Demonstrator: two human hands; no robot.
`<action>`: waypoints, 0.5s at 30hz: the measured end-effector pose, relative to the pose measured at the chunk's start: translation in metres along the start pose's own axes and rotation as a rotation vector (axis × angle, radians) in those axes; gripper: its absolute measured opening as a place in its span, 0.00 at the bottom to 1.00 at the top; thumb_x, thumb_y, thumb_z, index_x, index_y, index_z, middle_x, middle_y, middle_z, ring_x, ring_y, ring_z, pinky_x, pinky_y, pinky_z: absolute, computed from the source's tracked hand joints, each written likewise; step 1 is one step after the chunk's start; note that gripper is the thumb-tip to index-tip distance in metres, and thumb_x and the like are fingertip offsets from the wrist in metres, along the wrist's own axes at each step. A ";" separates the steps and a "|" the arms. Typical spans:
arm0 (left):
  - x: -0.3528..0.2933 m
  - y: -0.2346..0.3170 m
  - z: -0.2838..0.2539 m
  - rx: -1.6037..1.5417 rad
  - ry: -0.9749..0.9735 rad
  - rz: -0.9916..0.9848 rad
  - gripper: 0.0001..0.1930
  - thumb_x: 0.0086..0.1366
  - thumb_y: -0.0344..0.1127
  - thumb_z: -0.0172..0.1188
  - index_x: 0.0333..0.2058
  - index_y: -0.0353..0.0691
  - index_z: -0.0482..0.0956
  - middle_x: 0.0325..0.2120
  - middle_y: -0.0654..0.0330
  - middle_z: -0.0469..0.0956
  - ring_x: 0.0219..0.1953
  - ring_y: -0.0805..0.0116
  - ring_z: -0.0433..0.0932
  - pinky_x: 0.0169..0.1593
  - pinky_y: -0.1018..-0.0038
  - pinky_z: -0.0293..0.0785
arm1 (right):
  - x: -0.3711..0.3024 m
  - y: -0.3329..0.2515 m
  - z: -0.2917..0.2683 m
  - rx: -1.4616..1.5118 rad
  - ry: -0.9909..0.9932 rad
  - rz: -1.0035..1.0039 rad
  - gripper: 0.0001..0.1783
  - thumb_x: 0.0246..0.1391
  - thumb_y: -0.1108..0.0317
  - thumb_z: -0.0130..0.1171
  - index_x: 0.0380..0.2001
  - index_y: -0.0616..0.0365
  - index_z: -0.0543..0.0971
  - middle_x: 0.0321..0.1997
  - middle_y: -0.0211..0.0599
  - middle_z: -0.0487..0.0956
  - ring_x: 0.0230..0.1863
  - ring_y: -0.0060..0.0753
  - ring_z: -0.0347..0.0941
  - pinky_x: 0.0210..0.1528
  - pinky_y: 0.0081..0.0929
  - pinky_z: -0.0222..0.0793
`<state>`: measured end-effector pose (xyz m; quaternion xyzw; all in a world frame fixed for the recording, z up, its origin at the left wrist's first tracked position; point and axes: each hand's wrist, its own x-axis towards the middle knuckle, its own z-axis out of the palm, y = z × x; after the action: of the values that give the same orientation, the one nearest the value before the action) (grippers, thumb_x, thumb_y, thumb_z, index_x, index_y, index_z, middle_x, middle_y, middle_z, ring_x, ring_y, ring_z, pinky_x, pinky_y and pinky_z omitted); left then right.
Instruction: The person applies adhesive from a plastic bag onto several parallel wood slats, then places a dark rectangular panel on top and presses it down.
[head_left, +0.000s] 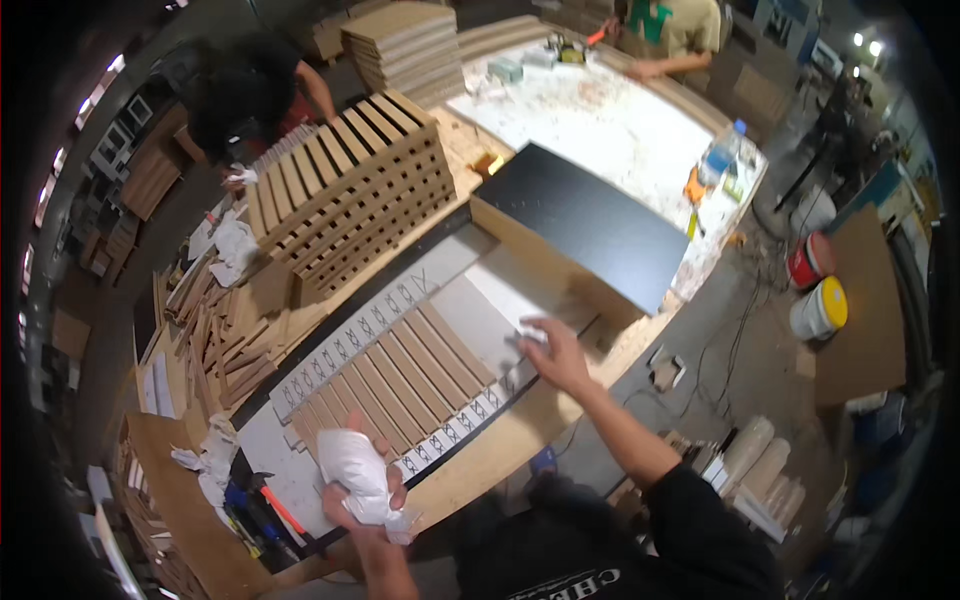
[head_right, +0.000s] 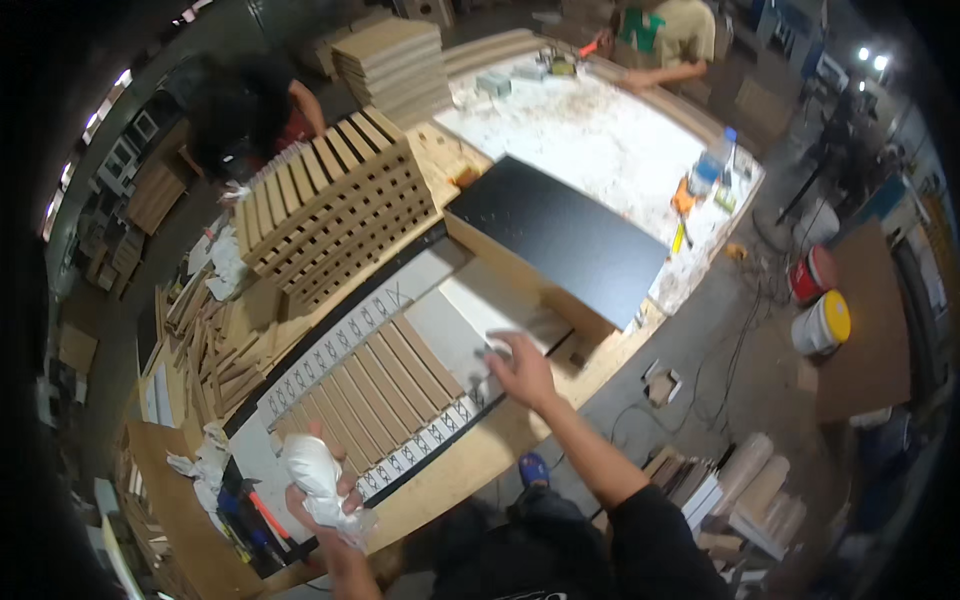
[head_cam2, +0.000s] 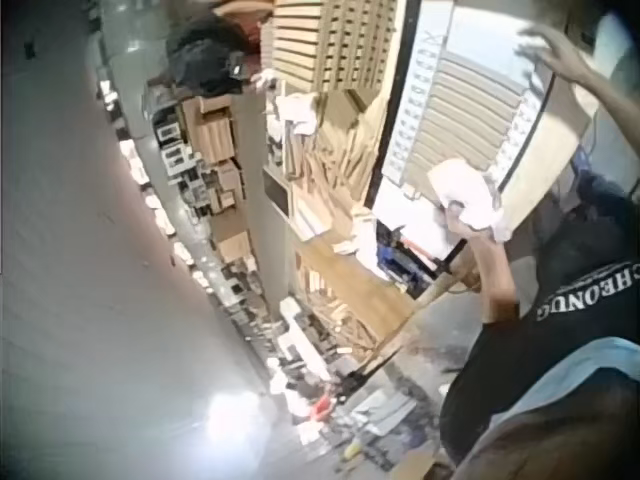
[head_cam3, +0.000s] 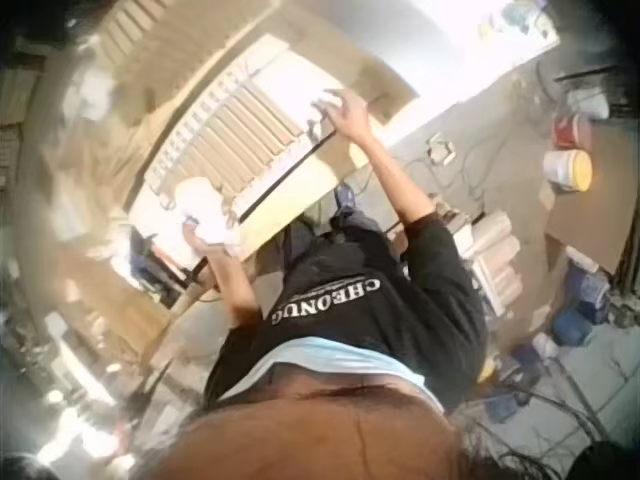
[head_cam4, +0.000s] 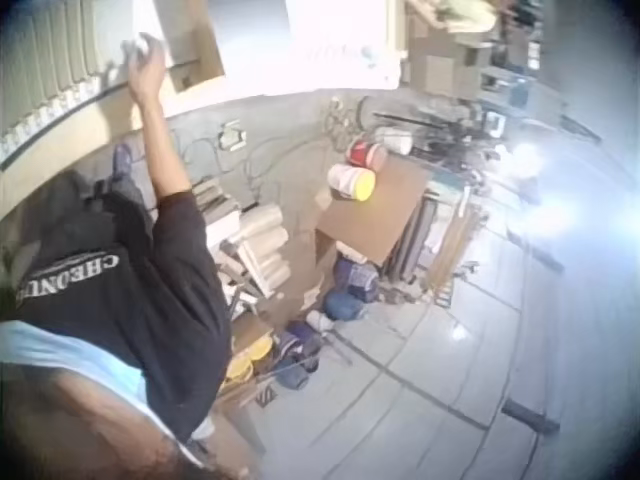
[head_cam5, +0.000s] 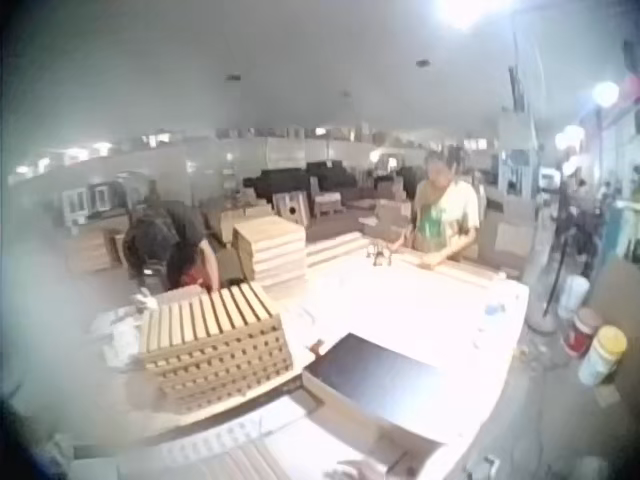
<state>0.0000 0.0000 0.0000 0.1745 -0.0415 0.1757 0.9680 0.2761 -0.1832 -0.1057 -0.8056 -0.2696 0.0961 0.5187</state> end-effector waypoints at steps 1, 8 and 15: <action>0.005 0.008 0.020 -0.014 0.124 -0.023 0.50 0.54 0.42 0.61 0.67 0.50 0.33 0.57 0.37 0.60 0.37 0.46 0.76 0.26 0.59 0.76 | -0.002 -0.006 0.011 0.058 0.037 0.003 0.18 0.51 0.62 0.60 0.46 0.54 0.76 0.48 0.45 0.76 0.52 0.42 0.72 0.53 0.38 0.67; 0.081 -0.065 -0.055 -0.043 0.031 0.005 0.51 0.59 0.48 0.59 0.67 0.51 0.28 0.52 0.39 0.63 0.24 0.57 0.73 0.20 0.70 0.68 | 0.085 0.058 0.004 0.120 0.077 -0.005 0.15 0.51 0.66 0.58 0.42 0.58 0.77 0.37 0.42 0.80 0.40 0.37 0.77 0.41 0.28 0.71; 0.097 -0.059 -0.059 0.680 0.476 0.064 0.59 0.45 0.53 0.71 0.66 0.35 0.40 0.40 0.51 0.74 0.38 0.62 0.77 0.38 0.72 0.75 | 0.085 0.060 0.015 0.200 0.142 -0.080 0.12 0.51 0.67 0.60 0.38 0.60 0.78 0.33 0.41 0.80 0.35 0.32 0.77 0.37 0.25 0.71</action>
<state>0.1129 0.0005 -0.0611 0.4372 0.2386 0.2449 0.8319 0.3605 -0.1451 -0.1546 -0.7433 -0.2529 0.0445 0.6177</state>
